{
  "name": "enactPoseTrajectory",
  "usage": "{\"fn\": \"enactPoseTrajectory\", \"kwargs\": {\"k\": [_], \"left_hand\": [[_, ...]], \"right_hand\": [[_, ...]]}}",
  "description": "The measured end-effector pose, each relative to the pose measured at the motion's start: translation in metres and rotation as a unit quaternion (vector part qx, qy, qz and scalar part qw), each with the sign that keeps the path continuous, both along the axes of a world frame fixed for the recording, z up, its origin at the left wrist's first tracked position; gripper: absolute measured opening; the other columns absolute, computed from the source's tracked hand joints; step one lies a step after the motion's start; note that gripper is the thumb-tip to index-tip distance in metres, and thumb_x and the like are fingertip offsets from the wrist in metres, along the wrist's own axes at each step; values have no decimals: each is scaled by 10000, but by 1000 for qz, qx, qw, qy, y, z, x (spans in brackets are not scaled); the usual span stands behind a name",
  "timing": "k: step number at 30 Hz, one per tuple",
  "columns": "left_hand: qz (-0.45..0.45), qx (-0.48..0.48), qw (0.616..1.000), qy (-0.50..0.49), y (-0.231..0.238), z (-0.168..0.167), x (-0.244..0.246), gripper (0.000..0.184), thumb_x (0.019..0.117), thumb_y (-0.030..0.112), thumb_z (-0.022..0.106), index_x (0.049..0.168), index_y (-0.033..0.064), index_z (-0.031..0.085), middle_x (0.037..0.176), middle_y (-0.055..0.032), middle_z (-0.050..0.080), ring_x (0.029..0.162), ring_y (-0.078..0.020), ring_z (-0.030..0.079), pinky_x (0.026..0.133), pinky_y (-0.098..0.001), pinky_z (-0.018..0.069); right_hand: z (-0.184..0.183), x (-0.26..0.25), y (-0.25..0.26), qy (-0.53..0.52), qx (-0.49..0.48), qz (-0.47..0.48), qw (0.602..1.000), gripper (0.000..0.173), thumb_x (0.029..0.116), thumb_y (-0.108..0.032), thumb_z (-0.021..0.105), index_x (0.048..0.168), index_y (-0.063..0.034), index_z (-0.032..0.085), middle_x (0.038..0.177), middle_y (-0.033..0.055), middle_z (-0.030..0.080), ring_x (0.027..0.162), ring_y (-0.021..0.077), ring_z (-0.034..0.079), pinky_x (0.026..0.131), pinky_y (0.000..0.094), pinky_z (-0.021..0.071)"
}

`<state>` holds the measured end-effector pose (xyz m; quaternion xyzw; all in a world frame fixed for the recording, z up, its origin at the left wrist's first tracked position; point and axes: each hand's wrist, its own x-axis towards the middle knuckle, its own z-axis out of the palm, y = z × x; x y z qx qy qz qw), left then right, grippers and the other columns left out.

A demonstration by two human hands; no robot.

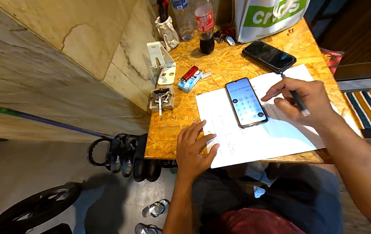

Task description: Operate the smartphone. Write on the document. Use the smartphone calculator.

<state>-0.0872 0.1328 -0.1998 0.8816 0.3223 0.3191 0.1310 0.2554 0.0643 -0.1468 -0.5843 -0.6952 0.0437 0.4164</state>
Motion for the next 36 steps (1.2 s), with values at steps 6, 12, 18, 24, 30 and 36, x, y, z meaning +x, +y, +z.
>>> {"fn": "enactPoseTrajectory", "kwargs": {"k": [6, 12, 18, 24, 30, 36], "left_hand": [[-10, -5, 1000, -10, 0, -1, -1, 244, 939, 467, 659, 1064, 313, 801, 1452, 22, 606, 1436, -201, 464, 1209, -515, 327], [-16, -3, 1000, -14, 0, 0, -2, 251, 931, 465, 657, 1058, 303, 802, 1448, 8, 610, 1432, -205, 469, 1207, -509, 328], [-36, -5, 999, -27, 0, 0, -3, 232, 915, 445, 654, 1027, 309, 803, 1445, 1, 613, 1444, -219, 454, 1209, -518, 320], [-38, -5, 999, -25, 0, -1, -4, 212, 921, 426, 649, 1001, 311, 808, 1452, 9, 606, 1446, -218, 452, 1209, -522, 321], [-52, -7, 998, -26, 0, -1, -6, 236, 898, 447, 637, 1005, 319, 804, 1457, 4, 602, 1458, -230, 434, 1209, -523, 311], [-72, -10, 996, -42, -1, -1, -9, 209, 889, 433, 655, 959, 312, 811, 1450, -4, 609, 1461, -246, 433, 1210, -541, 310]], "right_hand": [[-1, 0, 0, 1, -1, -1, 1000, 254, 882, -150, 514, 1055, -104, 694, 872, -18, 721, 551, 12, 486, 470, 223, 393], [-1, 0, 0, -2, 0, 1, 1000, 255, 881, -148, 514, 1054, -107, 696, 850, -23, 710, 538, 15, 469, 459, 228, 379], [-2, 0, 0, -7, 1, -2, 1000, 256, 881, -150, 518, 1058, -103, 697, 868, -14, 720, 553, 26, 495, 471, 239, 405], [-2, 1, 1, -14, 1, 3, 1000, 258, 882, -164, 516, 1059, -98, 693, 858, -10, 708, 550, 31, 481, 466, 247, 394], [-2, 1, 0, -14, -4, -1, 1000, 259, 882, -158, 509, 1055, -97, 692, 851, -8, 713, 536, 32, 469, 454, 245, 375], [-2, 1, 0, -11, -7, 0, 1000, 254, 883, -165, 516, 1059, -105, 688, 863, -17, 715, 536, 22, 471, 446, 235, 372]]}}
